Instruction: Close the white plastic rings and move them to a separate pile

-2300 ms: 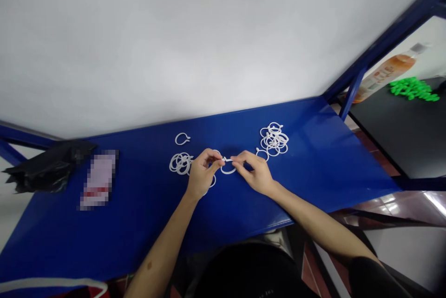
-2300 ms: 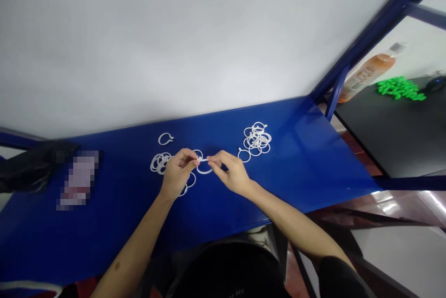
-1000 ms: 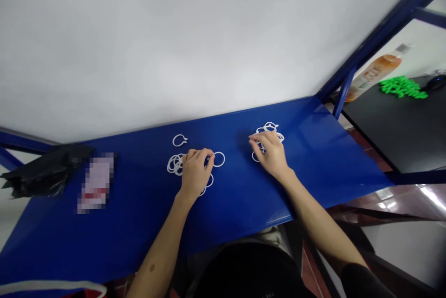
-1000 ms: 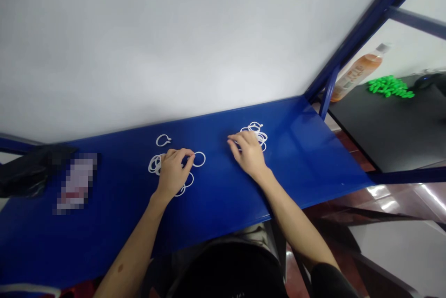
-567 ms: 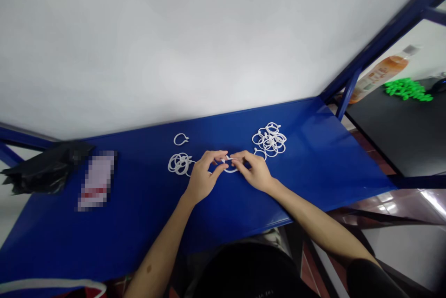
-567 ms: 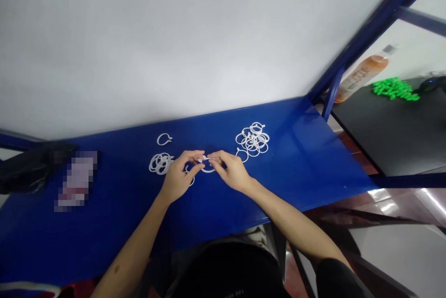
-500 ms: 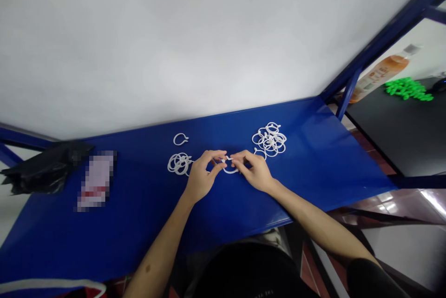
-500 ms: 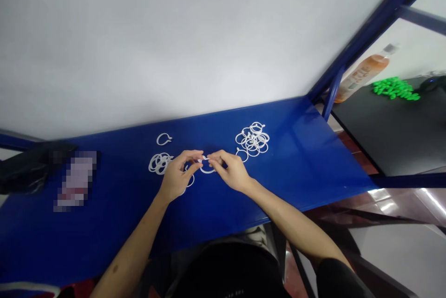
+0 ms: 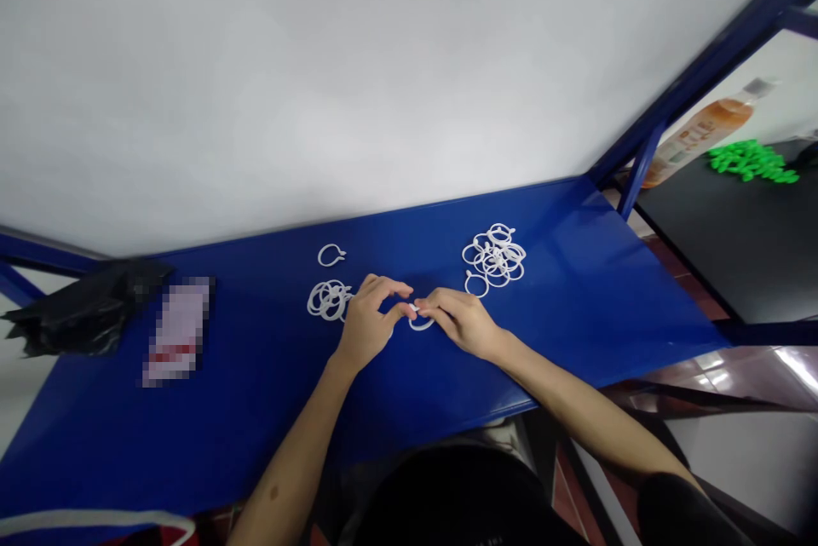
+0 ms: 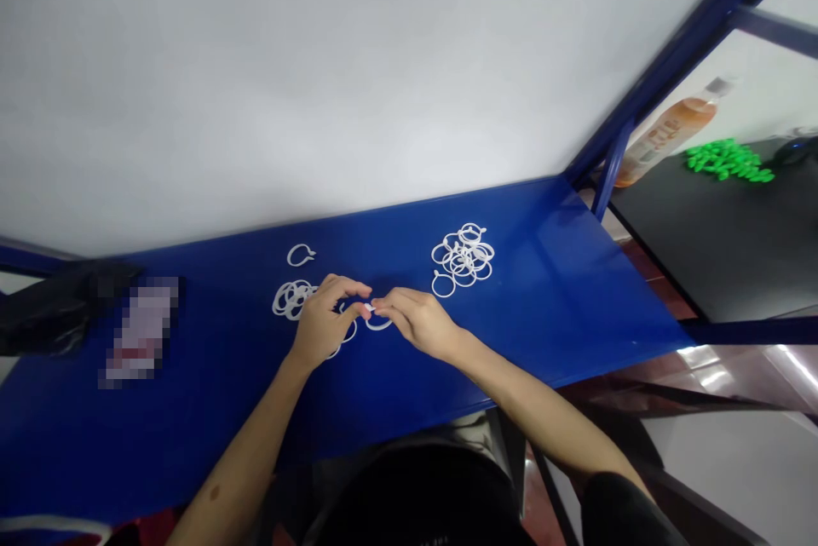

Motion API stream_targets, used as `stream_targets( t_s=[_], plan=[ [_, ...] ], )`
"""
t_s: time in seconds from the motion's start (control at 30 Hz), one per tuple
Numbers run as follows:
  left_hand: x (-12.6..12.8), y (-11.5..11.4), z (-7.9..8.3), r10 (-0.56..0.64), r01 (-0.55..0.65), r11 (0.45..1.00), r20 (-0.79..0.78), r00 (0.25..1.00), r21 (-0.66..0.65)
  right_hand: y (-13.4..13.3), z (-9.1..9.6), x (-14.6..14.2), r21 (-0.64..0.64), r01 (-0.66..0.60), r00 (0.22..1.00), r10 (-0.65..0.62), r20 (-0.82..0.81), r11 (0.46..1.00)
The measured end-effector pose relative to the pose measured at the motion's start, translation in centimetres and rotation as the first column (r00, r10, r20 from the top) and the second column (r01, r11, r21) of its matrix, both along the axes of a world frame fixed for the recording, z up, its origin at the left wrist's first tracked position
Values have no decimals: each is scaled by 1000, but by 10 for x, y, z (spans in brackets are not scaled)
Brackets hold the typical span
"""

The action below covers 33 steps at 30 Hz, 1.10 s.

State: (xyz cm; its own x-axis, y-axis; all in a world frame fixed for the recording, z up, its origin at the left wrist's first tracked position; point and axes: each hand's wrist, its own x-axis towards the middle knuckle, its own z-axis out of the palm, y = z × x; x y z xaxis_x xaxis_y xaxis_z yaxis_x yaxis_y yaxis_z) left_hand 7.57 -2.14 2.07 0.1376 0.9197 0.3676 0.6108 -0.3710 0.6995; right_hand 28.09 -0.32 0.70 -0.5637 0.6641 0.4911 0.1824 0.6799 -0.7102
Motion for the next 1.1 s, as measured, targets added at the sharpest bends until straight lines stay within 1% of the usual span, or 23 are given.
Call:
stream_targets(
  t_s=[0.03, 0.07, 0.1, 0.13, 0.17, 0.2, 0.23, 0.27, 0.33, 0.4, 0.5, 0.6, 0.7, 0.77, 0.83, 0.87, 0.9, 0.93, 1.0, 1.1],
  plan=[
    [-5, 3, 0, 41, -40, 999, -74, 996, 15, 3, 1, 2, 32, 35, 999, -36, 31, 999],
    [-11, 6, -1, 108, -103, 994, -160, 981, 38, 7, 1, 4, 66, 99, 992, -103, 69, 993],
    [-17, 9, -2, 199, -188, 980, -252, 947, 68, 12, 1, 8, 105, 184, 974, -195, 115, 977],
    [-24, 12, -4, 297, -281, 955, -342, 892, 98, 17, 1, 13, 148, 281, 939, -304, 164, 948],
    [-30, 15, -6, 380, -368, 923, -422, 823, 115, 23, 0, 19, 198, 373, 887, -411, 210, 906],
    [-36, 18, -8, 432, -433, 893, -490, 757, 119, 28, -1, 25, 254, 446, 827, -504, 249, 858],
    [-41, 20, -10, 451, -473, 874, -544, 708, 110, 33, -2, 31, 310, 495, 768, -576, 280, 812],
    [-45, 22, -12, 448, -492, 866, -584, 677, 94, 38, -3, 37, 358, 523, 719, -626, 302, 774],
    [-50, 23, -16, 419, -487, 871, -621, 662, 68, 44, -6, 46, 421, 536, 660, -674, 332, 732],
    [-51, 24, -18, 396, -464, 884, -617, 680, 55, 46, -9, 51, 448, 531, 634, -688, 353, 720],
    [-49, 24, -20, 368, -429, 902, -588, 720, 40, 46, -10, 54, 469, 528, 623, -698, 352, 708],
    [-45, 26, -20, 356, -413, 910, -562, 747, 29, 45, -8, 53, 461, 549, 636, -707, 310, 697],
    [-40, 26, -18, 363, -398, 917, -499, 787, 40, 42, -4, 48, 440, 560, 669, -696, 261, 702],
    [-35, 24, -14, 334, -349, 936, -401, 853, 36, 38, -1, 42, 423, 543, 706, -667, 238, 725],
    [-28, 20, -10, 248, -258, 966, -236, 939, -9, 32, 1, 34, 388, 498, 762, -605, 232, 776],
    [-24, 18, -8, 190, -198, 979, -131, 973, -50, 29, 2, 29, 361, 462, 797, -558, 233, 810],
    [-20, 15, -7, 132, -133, 986, -18, 991, -102, 25, 3, 25, 330, 416, 834, -500, 234, 847],
    [-16, 12, -5, 85, -69, 985, 94, 992, -160, 21, 3, 20, 297, 363, 870, -435, 230, 883],
    [-8, 6, -4, 19, 59, 961, 279, 960, -269, 15, 2, 12, 225, 256, 930, -303, 208, 940],
    [1, 1, -3, -12, 182, 916, 431, 902, -357, 9, 0, 4, 116, 133, 975, -151, 163, 984]
  ],
)
